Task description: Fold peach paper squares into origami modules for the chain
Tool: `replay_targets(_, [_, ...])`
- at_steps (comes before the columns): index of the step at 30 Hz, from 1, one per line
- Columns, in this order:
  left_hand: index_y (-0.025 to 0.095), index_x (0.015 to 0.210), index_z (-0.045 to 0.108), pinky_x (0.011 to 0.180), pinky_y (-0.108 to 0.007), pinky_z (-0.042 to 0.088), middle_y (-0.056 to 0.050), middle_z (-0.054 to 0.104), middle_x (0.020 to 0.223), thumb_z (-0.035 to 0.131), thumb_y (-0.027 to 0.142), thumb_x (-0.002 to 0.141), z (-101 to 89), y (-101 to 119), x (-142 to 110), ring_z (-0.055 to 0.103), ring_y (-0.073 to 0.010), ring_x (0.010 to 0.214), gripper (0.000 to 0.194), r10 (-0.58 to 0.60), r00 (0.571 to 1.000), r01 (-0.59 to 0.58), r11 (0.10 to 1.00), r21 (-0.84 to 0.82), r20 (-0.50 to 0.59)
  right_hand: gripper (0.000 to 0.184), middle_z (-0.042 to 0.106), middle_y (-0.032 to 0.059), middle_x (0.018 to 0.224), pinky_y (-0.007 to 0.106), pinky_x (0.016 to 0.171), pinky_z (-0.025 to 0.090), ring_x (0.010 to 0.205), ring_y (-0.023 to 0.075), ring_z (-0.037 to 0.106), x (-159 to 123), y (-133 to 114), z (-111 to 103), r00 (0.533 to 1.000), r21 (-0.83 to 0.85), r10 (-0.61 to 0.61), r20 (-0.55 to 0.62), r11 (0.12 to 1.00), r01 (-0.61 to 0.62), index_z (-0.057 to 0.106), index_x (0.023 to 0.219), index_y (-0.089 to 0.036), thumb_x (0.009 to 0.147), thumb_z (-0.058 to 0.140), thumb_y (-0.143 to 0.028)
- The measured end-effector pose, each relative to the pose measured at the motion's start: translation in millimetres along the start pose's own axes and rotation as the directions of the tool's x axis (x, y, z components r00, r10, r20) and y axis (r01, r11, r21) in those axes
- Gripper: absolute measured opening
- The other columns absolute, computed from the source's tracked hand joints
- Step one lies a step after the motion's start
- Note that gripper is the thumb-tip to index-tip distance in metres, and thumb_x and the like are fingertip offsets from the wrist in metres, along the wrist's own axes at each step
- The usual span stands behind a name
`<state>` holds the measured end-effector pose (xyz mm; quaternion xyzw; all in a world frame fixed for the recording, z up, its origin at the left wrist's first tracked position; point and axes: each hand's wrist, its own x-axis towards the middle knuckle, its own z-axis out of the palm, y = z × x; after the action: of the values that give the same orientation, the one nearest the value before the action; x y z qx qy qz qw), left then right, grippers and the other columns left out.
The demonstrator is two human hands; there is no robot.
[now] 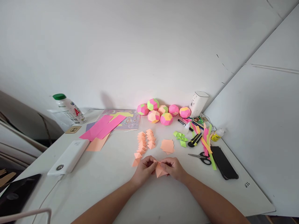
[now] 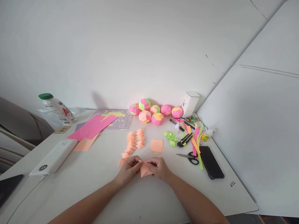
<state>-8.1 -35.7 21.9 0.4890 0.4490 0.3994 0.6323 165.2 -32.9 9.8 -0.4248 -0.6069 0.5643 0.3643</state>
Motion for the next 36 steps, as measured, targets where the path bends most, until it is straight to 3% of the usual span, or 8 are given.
replay_targets(11, [0.019,0.069,0.047,0.051,-0.022,0.034,0.006,0.048,0.049,0.052,0.038,0.083,-5.9,-6,3,0.043,-0.0096,0.047,0.024,0.068,0.994,-0.077,0.992,-0.1,-0.084,0.029,0.044,-0.0039,0.054,0.023,0.042,0.043,0.049,0.0101,0.041,2,9,-2,0.997,0.045,0.077,-0.027,0.996,-0.076,0.067,0.081,-0.015,0.078,0.061,-0.042])
replay_targets(15, [0.019,0.079,0.052,0.054,-0.023,0.038,0.005,0.05,0.055,0.056,0.043,0.079,-3.6,-3,1,0.046,-0.0105,0.051,0.024,0.072,0.997,-0.073,0.996,-0.05,-0.02,0.028,0.043,-0.0044,0.053,0.023,0.042,0.041,0.047,0.0099,0.04,2,7,-1,0.997,0.06,0.073,-0.007,0.996,-0.072,0.069,0.081,-0.015,0.078,0.061,-0.042])
replay_targets(19, [0.018,0.069,0.052,0.049,-0.022,0.033,0.005,0.047,0.058,0.061,0.041,0.074,0.1,-6,0,0.042,-0.0092,0.051,0.025,0.104,0.993,-0.107,0.993,0.057,0.056,0.027,0.045,-0.004,0.051,0.022,0.043,0.035,0.046,0.0097,0.04,2,4,-1,0.999,0.033,0.029,0.018,0.999,-0.029,0.07,0.079,-0.015,0.078,0.061,-0.04])
replay_targets(23, [0.018,0.066,0.05,0.047,-0.021,0.03,0.007,0.042,0.053,0.06,0.034,0.073,0.4,-7,0,0.038,-0.0081,0.047,0.02,0.08,0.996,-0.083,0.995,0.056,0.045,0.023,0.051,-0.0019,0.054,0.023,0.047,0.035,0.051,0.011,0.044,1,1,-2,1.0,-0.038,0.007,-0.007,0.999,-0.008,0.07,0.073,-0.015,0.076,0.062,-0.036])
replay_targets(29, [0.019,0.061,0.046,0.049,-0.021,0.03,0.007,0.043,0.049,0.055,0.029,0.074,-2.1,2,-2,0.038,-0.0093,0.048,0.018,0.037,0.999,-0.037,0.998,0.042,-0.005,0.017,0.046,-0.0036,0.051,0.023,0.046,0.031,0.049,0.0103,0.039,1,1,-3,0.999,-0.048,0.009,-0.051,0.999,-0.012,0.066,0.064,-0.016,0.075,0.059,-0.027])
replay_targets(36, [0.018,0.066,0.05,0.05,-0.022,0.031,0.006,0.043,0.057,0.059,0.039,0.073,-0.4,-1,0,0.039,-0.0091,0.05,0.024,0.066,0.994,-0.07,0.996,0.051,0.091,0.016,0.047,-0.0028,0.054,0.023,0.049,0.033,0.052,0.0111,0.041,1,-1,-1,0.999,-0.083,-0.032,-0.026,0.996,0.03,0.063,0.064,-0.016,0.075,0.058,-0.026])
